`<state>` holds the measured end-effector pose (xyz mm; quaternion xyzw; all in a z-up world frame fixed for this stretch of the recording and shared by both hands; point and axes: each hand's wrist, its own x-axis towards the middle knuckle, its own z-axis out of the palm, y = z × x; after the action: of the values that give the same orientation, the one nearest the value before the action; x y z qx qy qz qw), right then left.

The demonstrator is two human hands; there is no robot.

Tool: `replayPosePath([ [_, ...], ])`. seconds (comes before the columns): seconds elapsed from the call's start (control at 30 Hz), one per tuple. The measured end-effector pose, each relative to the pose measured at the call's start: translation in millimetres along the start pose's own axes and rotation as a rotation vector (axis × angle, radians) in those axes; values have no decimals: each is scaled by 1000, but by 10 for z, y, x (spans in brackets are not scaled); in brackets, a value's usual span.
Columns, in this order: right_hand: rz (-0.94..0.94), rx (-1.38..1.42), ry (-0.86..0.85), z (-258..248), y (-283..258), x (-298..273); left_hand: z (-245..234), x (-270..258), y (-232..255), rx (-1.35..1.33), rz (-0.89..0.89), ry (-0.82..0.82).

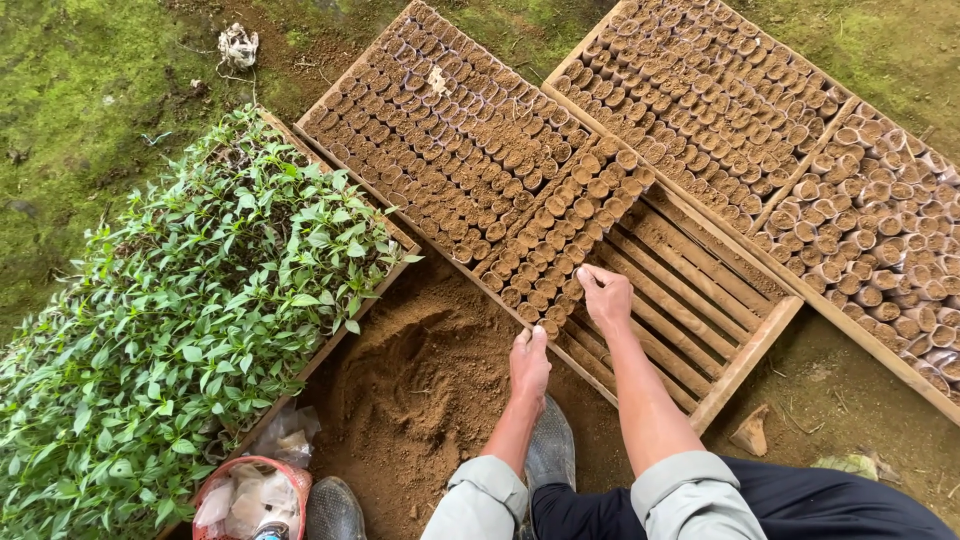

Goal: Manually creating soil blocks for seedlings by wrapping soil in small paper squares and arranging them in a wooden tray.

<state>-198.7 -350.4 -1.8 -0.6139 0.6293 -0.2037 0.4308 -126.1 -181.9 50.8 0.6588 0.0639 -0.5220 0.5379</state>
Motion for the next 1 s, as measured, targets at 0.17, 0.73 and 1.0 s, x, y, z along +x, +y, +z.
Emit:
replayPosePath([
  [0.17, 6, 33, -8, -10, 27, 5, 4, -1, -15, 0, -6, -2],
  [0.73, 6, 63, 93, -37, 86, -15, -71, 15, -52, 19, 8, 26],
  [1.0, -500, -97, 594, 390, -70, -487, -492, 325, -453, 122, 126, 439],
])
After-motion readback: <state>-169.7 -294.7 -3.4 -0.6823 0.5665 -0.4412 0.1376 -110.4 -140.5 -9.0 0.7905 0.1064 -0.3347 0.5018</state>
